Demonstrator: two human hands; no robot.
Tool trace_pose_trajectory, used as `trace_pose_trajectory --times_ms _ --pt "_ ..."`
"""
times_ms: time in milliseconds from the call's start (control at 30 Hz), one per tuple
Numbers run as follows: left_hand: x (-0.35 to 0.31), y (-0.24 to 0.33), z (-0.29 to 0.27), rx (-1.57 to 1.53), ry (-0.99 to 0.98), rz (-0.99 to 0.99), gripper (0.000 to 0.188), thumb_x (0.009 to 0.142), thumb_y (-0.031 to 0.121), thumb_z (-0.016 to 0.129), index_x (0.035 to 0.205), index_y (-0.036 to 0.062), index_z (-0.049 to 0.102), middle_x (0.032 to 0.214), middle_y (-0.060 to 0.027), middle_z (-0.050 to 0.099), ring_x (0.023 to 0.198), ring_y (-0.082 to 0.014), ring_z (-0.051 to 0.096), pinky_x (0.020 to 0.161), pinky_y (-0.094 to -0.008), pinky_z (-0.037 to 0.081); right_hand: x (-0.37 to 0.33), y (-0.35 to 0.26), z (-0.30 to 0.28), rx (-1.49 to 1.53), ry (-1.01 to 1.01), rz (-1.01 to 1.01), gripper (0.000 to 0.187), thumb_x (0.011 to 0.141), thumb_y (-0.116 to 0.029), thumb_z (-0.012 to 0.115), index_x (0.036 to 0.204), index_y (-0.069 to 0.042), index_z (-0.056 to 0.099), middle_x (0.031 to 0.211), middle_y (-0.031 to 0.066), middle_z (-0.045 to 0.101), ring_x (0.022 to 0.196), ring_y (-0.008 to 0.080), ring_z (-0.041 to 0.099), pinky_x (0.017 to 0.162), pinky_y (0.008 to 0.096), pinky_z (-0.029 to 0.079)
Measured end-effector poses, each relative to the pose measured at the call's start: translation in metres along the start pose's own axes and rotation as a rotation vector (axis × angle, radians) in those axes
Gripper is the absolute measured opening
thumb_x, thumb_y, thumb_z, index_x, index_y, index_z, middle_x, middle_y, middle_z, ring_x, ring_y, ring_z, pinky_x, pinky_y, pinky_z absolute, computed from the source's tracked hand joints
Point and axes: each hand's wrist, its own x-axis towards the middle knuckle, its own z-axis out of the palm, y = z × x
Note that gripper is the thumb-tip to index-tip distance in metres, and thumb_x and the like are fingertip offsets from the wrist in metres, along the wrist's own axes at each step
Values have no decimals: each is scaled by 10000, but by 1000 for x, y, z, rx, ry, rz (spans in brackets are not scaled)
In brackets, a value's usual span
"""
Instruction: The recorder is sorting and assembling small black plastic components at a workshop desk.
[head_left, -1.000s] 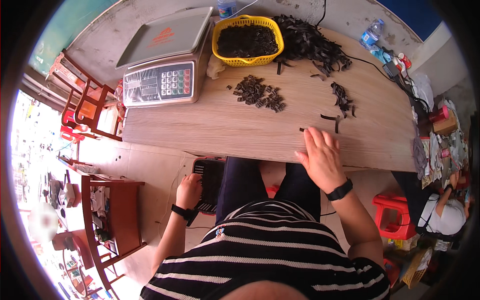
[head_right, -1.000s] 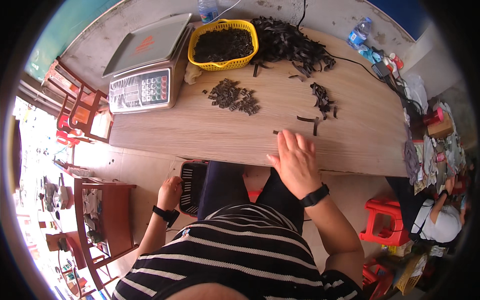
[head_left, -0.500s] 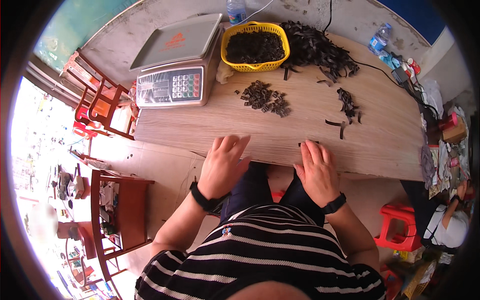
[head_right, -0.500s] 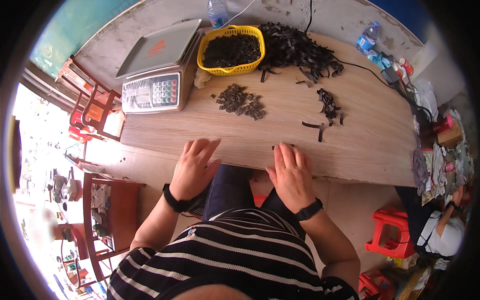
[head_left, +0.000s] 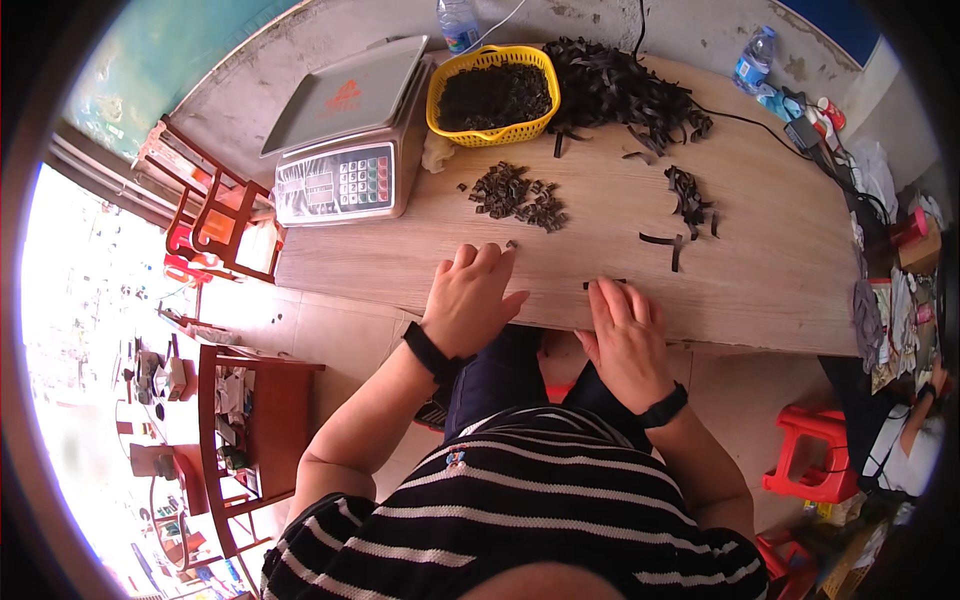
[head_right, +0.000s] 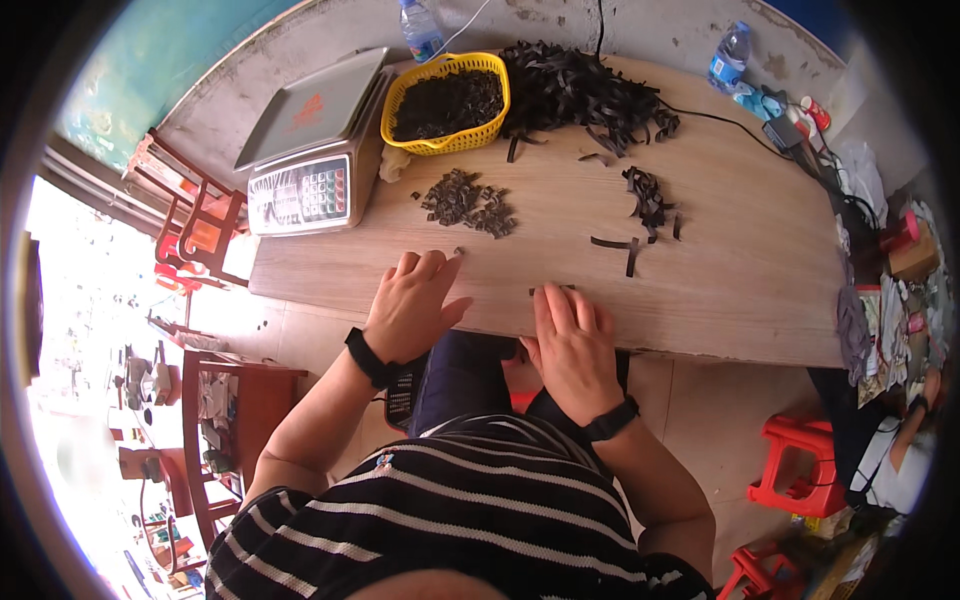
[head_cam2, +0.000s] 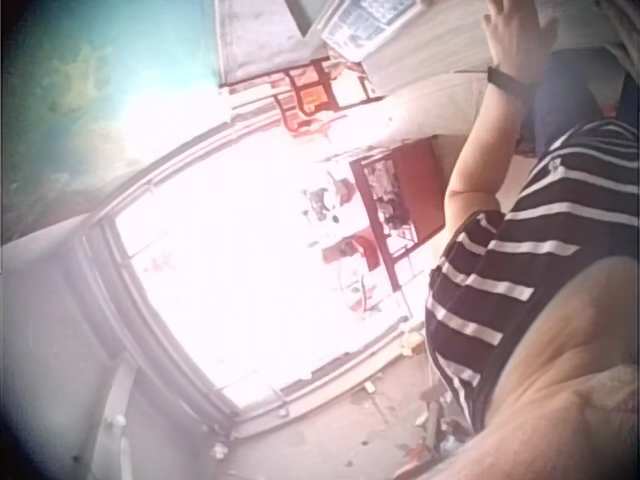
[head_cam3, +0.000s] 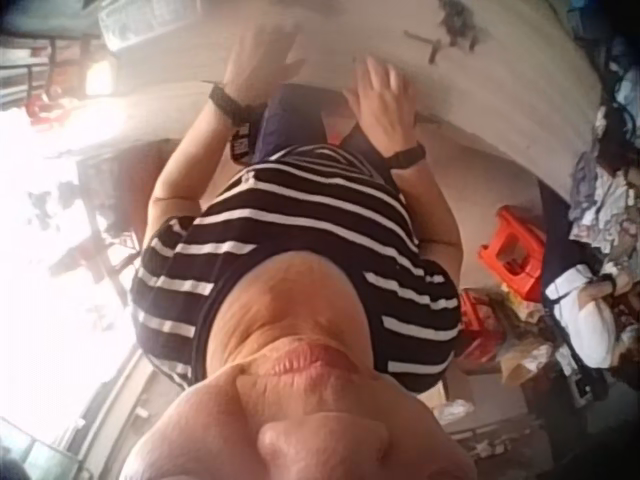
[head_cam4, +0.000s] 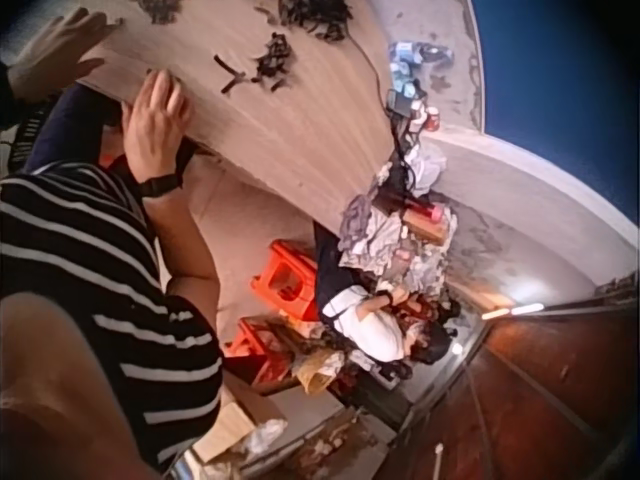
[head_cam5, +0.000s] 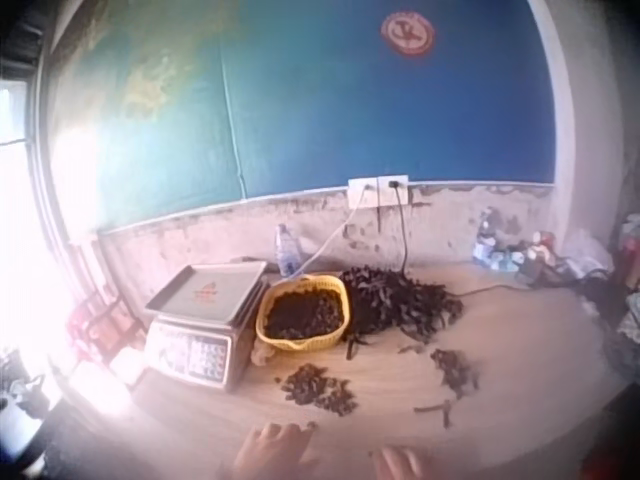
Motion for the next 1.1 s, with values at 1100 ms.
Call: trace_pose_trajectory --times_ms 1100 --pt "-30 -19 57 -325 492 348 226 819 115 716 1037 115 655 1021 -45 675 870 -250 634 757 -367 517 0 -6 24 244 301 -167 140 827 -92 717 950 -120 657 1064 -1 645 961 214 616 857 386 455"
